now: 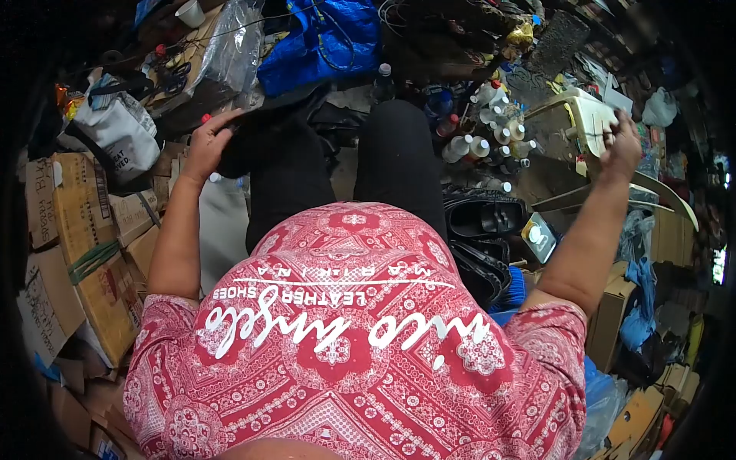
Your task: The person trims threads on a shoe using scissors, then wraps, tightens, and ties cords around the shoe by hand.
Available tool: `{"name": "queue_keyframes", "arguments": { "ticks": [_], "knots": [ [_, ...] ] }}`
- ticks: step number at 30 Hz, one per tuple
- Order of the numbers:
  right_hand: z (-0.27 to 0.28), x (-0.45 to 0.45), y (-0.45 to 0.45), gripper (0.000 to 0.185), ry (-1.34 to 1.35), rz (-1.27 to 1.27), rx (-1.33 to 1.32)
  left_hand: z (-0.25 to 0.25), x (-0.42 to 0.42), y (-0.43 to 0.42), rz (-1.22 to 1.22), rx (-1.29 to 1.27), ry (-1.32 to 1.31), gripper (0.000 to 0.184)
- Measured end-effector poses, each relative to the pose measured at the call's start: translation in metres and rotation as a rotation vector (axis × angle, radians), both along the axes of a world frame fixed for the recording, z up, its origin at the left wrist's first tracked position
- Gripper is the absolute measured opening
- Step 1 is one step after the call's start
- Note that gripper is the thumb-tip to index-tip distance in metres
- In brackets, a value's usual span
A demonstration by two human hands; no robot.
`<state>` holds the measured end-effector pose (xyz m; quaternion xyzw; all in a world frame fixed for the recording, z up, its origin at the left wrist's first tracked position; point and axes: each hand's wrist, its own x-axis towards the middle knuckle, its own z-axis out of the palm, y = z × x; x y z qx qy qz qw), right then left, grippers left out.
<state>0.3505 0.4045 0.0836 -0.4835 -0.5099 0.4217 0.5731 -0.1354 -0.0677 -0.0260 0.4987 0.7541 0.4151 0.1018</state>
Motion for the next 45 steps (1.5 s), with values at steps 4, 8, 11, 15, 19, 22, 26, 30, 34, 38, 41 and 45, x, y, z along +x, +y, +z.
{"name": "queue_keyframes", "arguments": {
  "ticks": [4,8,11,15,19,22,26,30,34,38,41,45],
  "knots": [
    [0.016,0.086,0.038,0.027,-0.117,-0.313,-0.128,0.012,-0.008,0.010,0.220,0.113,-0.078,0.030],
    [0.021,0.148,0.027,0.034,0.001,-0.609,-0.128,0.022,-0.001,0.030,0.131,0.296,-0.248,0.027],
    [0.018,0.180,0.009,0.035,-0.024,-0.604,-0.068,0.007,0.023,0.057,0.059,0.317,-0.540,0.031],
    [0.013,0.150,-0.030,0.039,-0.339,-0.587,-0.130,-0.009,0.087,0.079,-0.076,0.195,-0.678,0.038],
    [-0.052,0.164,-0.003,0.044,-1.183,0.118,0.136,-0.057,0.120,0.080,-0.129,0.026,-0.576,0.032],
    [-0.073,0.088,-0.041,0.060,-1.429,0.374,-0.283,-0.071,0.114,0.083,-0.215,0.029,-0.692,0.031],
    [-0.060,-0.020,-0.120,0.051,-2.005,0.443,-0.267,-0.071,0.116,0.087,-0.188,0.050,-0.698,0.032],
    [-0.073,-0.088,-0.160,0.046,-1.450,0.563,0.244,-0.062,0.122,0.092,-0.174,-0.014,-0.669,0.034],
    [-0.117,-0.162,-0.193,0.070,-0.629,0.829,-0.113,-0.049,0.128,0.096,-0.161,-0.070,-0.524,0.035],
    [-0.132,-0.189,-0.196,0.061,-0.372,0.906,-0.302,-0.042,0.125,0.094,-0.052,-0.049,-0.415,0.037],
    [-0.158,-0.182,-0.188,0.057,-0.078,0.995,-0.359,-0.072,0.097,0.098,0.058,-0.046,-0.630,0.035],
    [-0.152,-0.179,-0.196,0.059,-0.025,1.010,-0.293,-0.064,0.097,0.108,0.234,-0.143,-0.427,0.032]
  ]
}}
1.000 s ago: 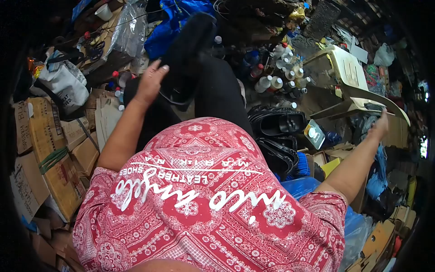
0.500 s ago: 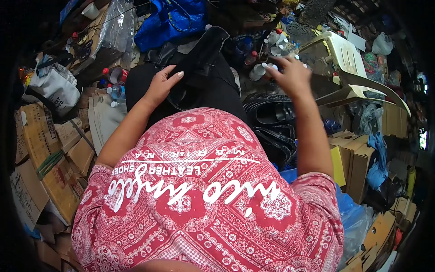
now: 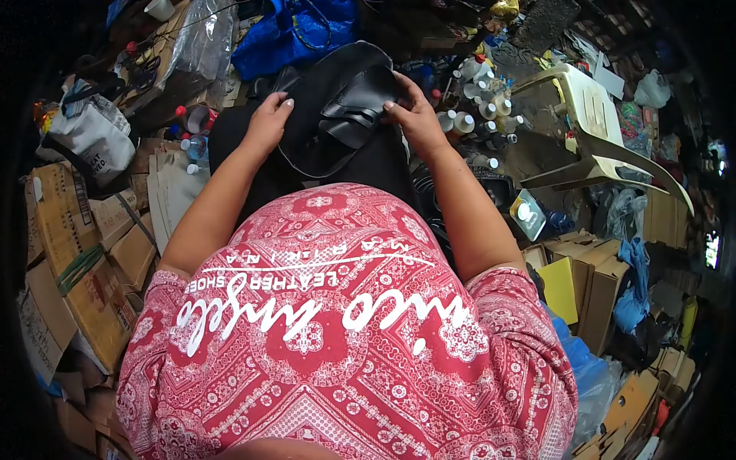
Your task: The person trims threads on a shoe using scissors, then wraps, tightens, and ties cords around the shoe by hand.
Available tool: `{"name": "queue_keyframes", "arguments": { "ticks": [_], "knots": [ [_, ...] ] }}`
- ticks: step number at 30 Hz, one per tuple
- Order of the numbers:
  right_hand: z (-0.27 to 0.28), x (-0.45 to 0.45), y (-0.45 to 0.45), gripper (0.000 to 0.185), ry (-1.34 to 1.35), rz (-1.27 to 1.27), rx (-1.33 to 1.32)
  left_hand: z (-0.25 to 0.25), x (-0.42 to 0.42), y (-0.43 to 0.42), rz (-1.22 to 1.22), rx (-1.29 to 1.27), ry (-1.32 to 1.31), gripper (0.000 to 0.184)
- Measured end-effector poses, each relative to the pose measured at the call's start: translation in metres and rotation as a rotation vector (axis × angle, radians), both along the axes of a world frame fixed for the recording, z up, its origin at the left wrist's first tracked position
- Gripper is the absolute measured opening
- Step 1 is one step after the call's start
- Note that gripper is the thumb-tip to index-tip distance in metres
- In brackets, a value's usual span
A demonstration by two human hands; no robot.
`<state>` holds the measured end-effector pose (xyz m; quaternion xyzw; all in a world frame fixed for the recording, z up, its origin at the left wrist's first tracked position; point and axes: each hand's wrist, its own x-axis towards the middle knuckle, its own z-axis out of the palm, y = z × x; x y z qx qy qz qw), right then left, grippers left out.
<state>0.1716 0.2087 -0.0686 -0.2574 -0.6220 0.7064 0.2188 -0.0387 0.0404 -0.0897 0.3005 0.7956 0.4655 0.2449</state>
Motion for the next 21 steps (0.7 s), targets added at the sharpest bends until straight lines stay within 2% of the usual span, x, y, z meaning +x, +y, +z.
{"name": "queue_keyframes", "arguments": {
  "ticks": [1,3,4,5,7,8,9,11,12,13,15,19,21],
  "knots": [
    [-0.002,0.000,0.001,0.059,-0.002,-0.001,-0.001,-0.005,0.001,0.002,-0.001,-0.001,-0.002,0.032],
    [-0.006,0.000,0.007,0.059,-0.015,0.038,0.048,-0.014,0.000,0.007,0.060,0.173,0.732,0.035],
    [-0.004,-0.001,0.007,0.059,-0.013,0.035,0.050,0.006,0.008,0.004,-0.025,0.194,0.828,0.041],
    [-0.001,-0.003,0.006,0.060,-0.006,0.053,0.019,0.023,0.016,0.003,-0.028,0.199,0.830,0.041],
    [-0.001,-0.003,0.008,0.060,-0.002,0.063,-0.016,0.045,0.031,0.004,-0.357,0.327,0.874,0.041],
    [-0.004,-0.003,0.011,0.062,-0.021,0.108,-0.019,0.046,0.033,0.007,-0.483,0.288,0.721,0.043],
    [-0.006,-0.003,0.012,0.065,-0.040,0.155,-0.020,0.039,0.032,0.013,-0.483,0.286,0.715,0.043],
    [-0.005,-0.004,0.013,0.066,-0.036,0.172,-0.032,0.031,0.028,0.025,-0.245,0.089,0.539,0.043],
    [-0.005,-0.005,0.012,0.067,-0.037,0.176,-0.041,0.028,0.024,0.024,-0.235,-0.039,0.557,0.044],
    [-0.004,-0.006,0.012,0.067,-0.037,0.179,-0.052,0.029,0.025,0.022,-0.235,-0.040,0.559,0.044],
    [-0.003,-0.007,0.012,0.067,-0.030,0.176,-0.055,0.030,0.028,0.019,-0.167,-0.162,1.003,0.041],
    [-0.001,-0.009,0.013,0.068,-0.041,0.177,-0.062,0.041,0.029,0.019,-0.282,0.004,1.148,0.035],
    [0.004,-0.009,0.011,0.069,-0.056,0.155,-0.060,0.050,0.036,0.017,-0.384,0.297,1.184,0.030]
  ]
}}
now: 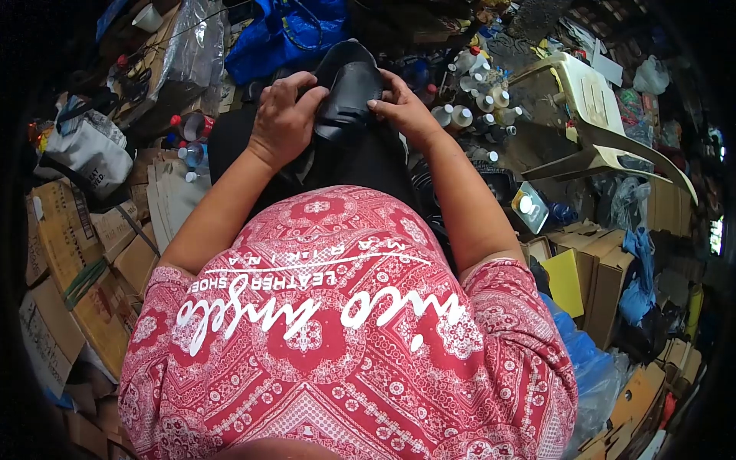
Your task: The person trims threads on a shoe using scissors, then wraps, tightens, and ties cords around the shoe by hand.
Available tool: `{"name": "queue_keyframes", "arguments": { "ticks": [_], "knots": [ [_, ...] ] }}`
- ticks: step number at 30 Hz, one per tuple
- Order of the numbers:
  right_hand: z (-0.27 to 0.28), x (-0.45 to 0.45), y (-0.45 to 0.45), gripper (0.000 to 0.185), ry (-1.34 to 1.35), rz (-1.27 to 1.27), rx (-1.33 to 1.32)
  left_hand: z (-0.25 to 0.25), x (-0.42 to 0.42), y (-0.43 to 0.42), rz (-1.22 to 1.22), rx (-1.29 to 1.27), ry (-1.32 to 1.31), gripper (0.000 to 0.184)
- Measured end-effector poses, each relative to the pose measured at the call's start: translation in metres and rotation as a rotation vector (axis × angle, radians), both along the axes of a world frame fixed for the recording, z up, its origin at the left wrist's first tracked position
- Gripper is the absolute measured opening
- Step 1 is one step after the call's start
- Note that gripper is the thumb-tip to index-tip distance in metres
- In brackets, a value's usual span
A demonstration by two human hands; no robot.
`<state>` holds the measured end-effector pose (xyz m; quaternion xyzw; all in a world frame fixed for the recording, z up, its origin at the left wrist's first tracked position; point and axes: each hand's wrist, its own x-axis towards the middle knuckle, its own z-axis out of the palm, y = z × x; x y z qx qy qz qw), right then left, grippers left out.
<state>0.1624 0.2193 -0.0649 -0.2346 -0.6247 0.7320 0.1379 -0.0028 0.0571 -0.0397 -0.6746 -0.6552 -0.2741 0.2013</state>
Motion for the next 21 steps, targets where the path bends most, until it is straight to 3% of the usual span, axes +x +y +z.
{"name": "queue_keyframes", "arguments": {
  "ticks": [2,4,5,6,8,9,10,16,18,20,21],
  "knots": [
    [0.000,0.001,0.001,0.069,-0.019,-0.022,0.003,0.016,0.006,0.005,-0.035,0.052,-0.009,0.023],
    [-0.006,0.000,0.004,0.069,0.022,0.010,-0.004,0.016,0.005,0.013,-0.126,-0.091,-0.776,0.023],
    [-0.006,0.000,0.004,0.069,0.023,0.009,-0.006,0.011,0.003,0.017,-0.017,-0.221,-0.862,0.035],
    [-0.006,0.001,0.004,0.069,0.027,0.010,-0.006,0.003,-0.003,0.022,-0.017,-0.222,-0.859,0.035],
    [-0.004,0.000,0.003,0.068,0.036,0.008,-0.004,0.002,-0.013,0.026,0.137,-0.666,-0.832,0.045],
    [-0.004,0.001,0.003,0.068,0.027,0.010,0.007,0.001,-0.016,0.028,0.183,-0.830,-1.216,0.051],
    [-0.004,0.002,0.002,0.068,0.018,0.011,0.016,0.004,-0.016,0.029,0.181,-0.834,-1.213,0.051],
    [-0.003,0.002,0.004,0.071,0.032,0.011,-0.006,0.017,-0.015,0.026,-0.036,-0.740,-1.794,0.062],
    [-0.005,0.001,0.007,0.071,0.034,0.018,-0.008,0.019,-0.014,0.027,-0.006,-0.740,-1.814,0.060],
    [-0.005,0.000,0.010,0.072,0.038,0.023,-0.011,0.005,-0.018,0.030,-0.031,-0.696,-1.503,0.050],
    [-0.003,0.001,0.012,0.074,-0.005,0.045,-0.020,0.001,-0.024,0.030,-0.120,-0.694,-1.698,0.041]
  ]
}}
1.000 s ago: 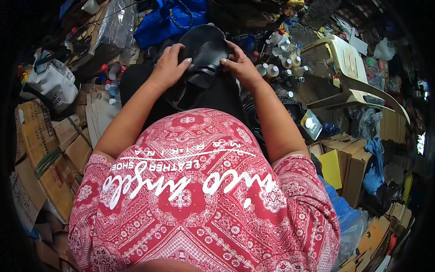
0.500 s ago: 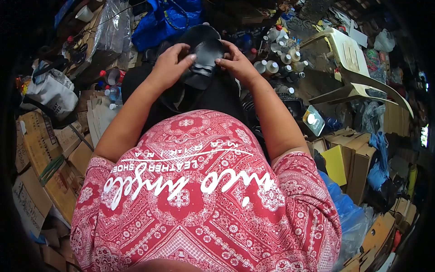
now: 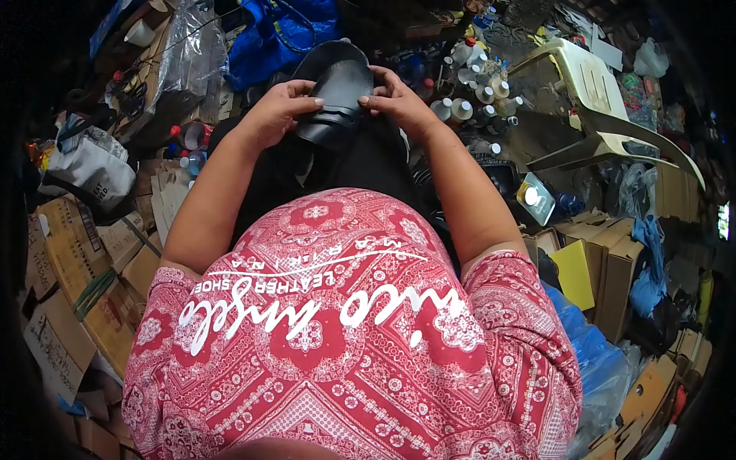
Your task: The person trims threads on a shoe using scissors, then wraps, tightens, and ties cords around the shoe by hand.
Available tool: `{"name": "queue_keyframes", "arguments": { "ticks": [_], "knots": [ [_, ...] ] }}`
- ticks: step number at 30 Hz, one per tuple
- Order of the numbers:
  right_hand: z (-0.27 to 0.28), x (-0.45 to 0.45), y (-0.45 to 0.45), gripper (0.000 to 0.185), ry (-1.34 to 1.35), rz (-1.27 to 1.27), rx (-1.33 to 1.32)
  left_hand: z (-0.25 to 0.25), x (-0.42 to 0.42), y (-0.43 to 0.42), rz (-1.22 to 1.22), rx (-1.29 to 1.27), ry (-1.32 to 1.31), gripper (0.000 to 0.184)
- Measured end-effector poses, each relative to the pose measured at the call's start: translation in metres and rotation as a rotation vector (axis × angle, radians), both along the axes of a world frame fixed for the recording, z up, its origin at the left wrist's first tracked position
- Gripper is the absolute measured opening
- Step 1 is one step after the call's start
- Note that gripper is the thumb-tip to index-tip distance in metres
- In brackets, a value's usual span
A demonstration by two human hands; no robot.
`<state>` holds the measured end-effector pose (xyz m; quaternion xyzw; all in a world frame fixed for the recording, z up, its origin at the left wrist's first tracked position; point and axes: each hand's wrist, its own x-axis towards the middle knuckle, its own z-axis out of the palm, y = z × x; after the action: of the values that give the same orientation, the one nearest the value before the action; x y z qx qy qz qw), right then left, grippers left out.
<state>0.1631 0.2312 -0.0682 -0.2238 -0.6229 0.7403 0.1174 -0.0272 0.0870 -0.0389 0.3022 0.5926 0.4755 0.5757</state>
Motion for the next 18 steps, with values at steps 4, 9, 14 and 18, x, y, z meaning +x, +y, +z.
{"name": "queue_keyframes", "arguments": {
  "ticks": [4,9,14,18],
  "knots": [
    [-0.007,0.001,0.012,0.081,0.013,0.078,-0.033,0.001,-0.005,-0.006,-0.023,0.144,-0.323,0.032],
    [0.010,-0.009,0.019,0.078,0.020,0.259,0.071,-0.001,-0.007,-0.007,-0.004,0.134,-0.367,0.032],
    [0.006,-0.024,0.025,0.053,-0.142,0.405,0.246,-0.007,-0.013,-0.009,-0.021,0.162,-0.412,0.032],
    [0.006,-0.023,0.021,0.034,-0.120,0.384,0.344,-0.010,-0.018,-0.011,0.039,0.168,-0.276,0.029]
  ]
}}
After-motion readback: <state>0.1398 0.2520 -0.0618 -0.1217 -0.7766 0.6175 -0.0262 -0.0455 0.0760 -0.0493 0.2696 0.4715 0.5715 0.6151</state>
